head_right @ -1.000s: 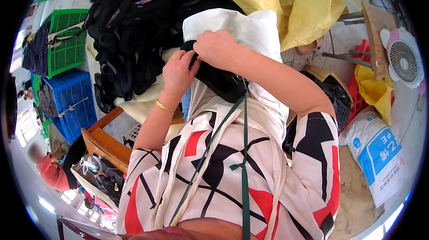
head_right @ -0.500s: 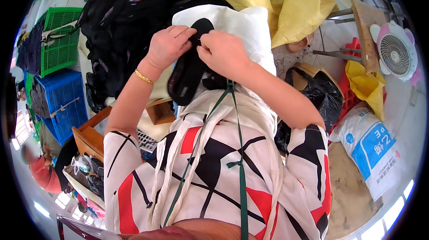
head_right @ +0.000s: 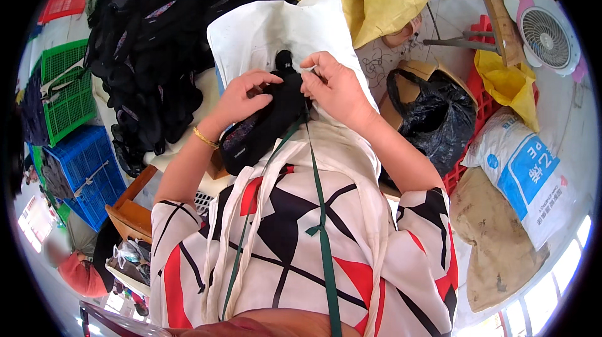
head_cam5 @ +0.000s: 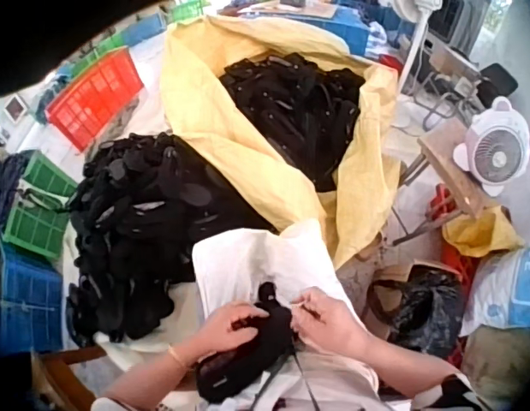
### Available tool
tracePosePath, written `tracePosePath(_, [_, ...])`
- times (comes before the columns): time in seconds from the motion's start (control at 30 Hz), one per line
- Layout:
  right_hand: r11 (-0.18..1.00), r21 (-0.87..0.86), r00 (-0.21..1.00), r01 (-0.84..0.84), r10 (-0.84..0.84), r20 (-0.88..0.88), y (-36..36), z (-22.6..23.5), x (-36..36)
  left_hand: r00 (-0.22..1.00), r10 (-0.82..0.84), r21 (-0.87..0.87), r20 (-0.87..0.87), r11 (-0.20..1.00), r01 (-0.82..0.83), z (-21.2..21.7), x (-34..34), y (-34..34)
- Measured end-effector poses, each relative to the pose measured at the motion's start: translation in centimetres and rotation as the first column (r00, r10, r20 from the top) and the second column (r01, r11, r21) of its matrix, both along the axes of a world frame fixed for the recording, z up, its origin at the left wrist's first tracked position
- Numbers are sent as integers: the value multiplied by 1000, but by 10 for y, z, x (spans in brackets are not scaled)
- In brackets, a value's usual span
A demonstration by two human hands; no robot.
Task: The person sits at a workbench in a factory setting and hand-sews black gloves using a needle and thread. They pick up gloves from a pile, stitch the seams, and place the finished items into a yellow bag.
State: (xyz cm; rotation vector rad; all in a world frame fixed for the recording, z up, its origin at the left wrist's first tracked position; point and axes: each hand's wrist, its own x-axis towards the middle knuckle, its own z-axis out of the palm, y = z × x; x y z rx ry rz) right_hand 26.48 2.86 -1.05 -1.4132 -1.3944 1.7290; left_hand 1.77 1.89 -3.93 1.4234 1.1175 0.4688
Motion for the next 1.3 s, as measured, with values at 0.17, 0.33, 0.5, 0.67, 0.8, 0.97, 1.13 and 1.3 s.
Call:
tracePosePath(0.17, [998, -67, 985, 16, -27, -169, 17, 10, -13, 980, 150, 247, -128, 962, -115, 13, 5, 13])
tracePosePath(0.33, [989, -112, 967, -98, 68, -246, 20, 22, -18, 971, 23, -75, -240, 996, -42, 38, 27, 23])
tracePosePath(0.5, [935, -83, 913, -344, 312, -263, 17, 20, -16, 893, -154, -145, -423, 984, 101, 21, 32, 26])
tracePosePath(0.67, [843, 328, 891, -427, 330, 312, 21, -9, -11, 957, -99, -192, -274, 980, 47, 19, 21, 28])
tracePosePath(0.8, [780, 368, 843, -506, 358, 401, 22, -22, -13, 974, -46, -312, -220, 950, -26, 20, 16, 27])
tracePosePath(0.97, [721, 355, 775, -595, 397, 492, 26, -17, -17, 982, 0, -375, -187, 924, -71, 17, 14, 25])
tracePosePath(1.13, [676, 371, 736, -637, 391, 552, 29, -22, -18, 986, -44, -316, -160, 949, -9, 12, 11, 23])
tracePosePath(1.3, [696, 395, 782, -600, 406, 473, 28, -32, -17, 981, -136, -132, -141, 984, 118, 5, 7, 21])
